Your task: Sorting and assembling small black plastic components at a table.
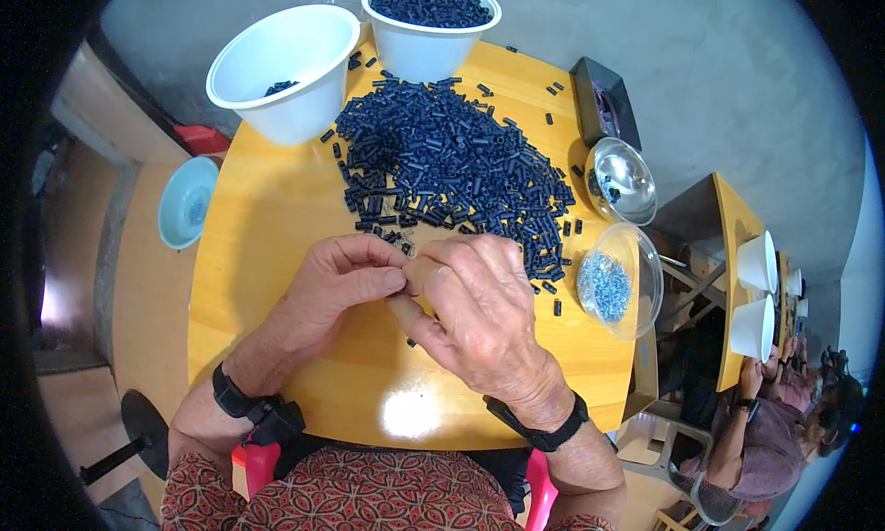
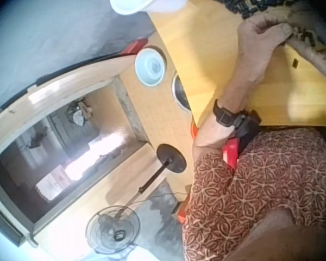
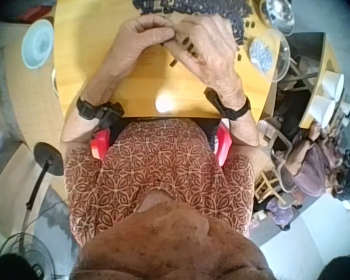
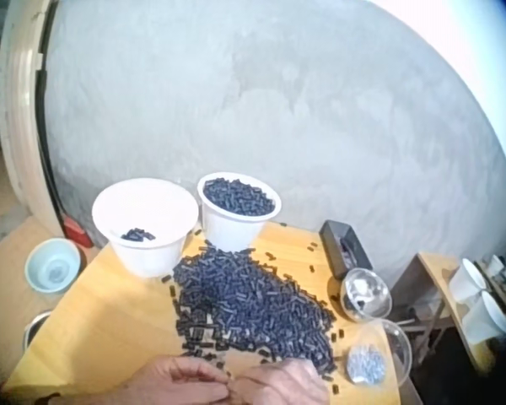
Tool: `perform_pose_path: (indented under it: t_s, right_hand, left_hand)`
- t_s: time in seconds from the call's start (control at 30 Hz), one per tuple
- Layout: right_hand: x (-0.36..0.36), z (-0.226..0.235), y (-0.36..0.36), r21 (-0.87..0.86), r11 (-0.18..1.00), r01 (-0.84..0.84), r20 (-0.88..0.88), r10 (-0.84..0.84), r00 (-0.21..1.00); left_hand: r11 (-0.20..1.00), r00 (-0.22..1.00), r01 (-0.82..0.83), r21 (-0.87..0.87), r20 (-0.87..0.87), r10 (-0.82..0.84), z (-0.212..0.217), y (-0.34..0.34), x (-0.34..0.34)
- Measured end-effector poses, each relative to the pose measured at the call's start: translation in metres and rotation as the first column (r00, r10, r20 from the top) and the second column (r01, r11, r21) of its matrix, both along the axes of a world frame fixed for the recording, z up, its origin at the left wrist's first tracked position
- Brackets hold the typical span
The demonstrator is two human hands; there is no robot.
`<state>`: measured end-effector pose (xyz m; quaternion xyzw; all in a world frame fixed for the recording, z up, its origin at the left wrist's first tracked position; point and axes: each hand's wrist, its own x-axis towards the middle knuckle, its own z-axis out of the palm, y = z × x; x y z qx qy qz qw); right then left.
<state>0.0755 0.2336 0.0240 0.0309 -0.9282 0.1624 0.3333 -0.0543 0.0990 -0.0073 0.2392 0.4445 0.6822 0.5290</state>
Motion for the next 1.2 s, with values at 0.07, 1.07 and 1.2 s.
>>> perform_pose_path:
  t_s: [0.07,1.07,1.2]
  right_hand:
    - [0.001,0.001,-0.002,0.016,1.0,0.014,-0.003,-0.014,1.0]
    - [0.112,-0.016,0.014,0.259,0.841,0.474,0.467,-0.539,0.701]
    - [0.104,-0.018,0.006,0.123,0.912,0.391,0.451,-0.403,0.797]
  left_hand:
    - [1.0,1.0,0.0,-0.006,0.006,0.0,0.001,0.0,0.002]
    - [0.996,0.991,-0.083,-0.022,-0.108,0.081,-0.002,0.003,0.011]
    - [0.996,0.992,-0.073,-0.05,-0.108,0.067,0.001,0.003,0.012]
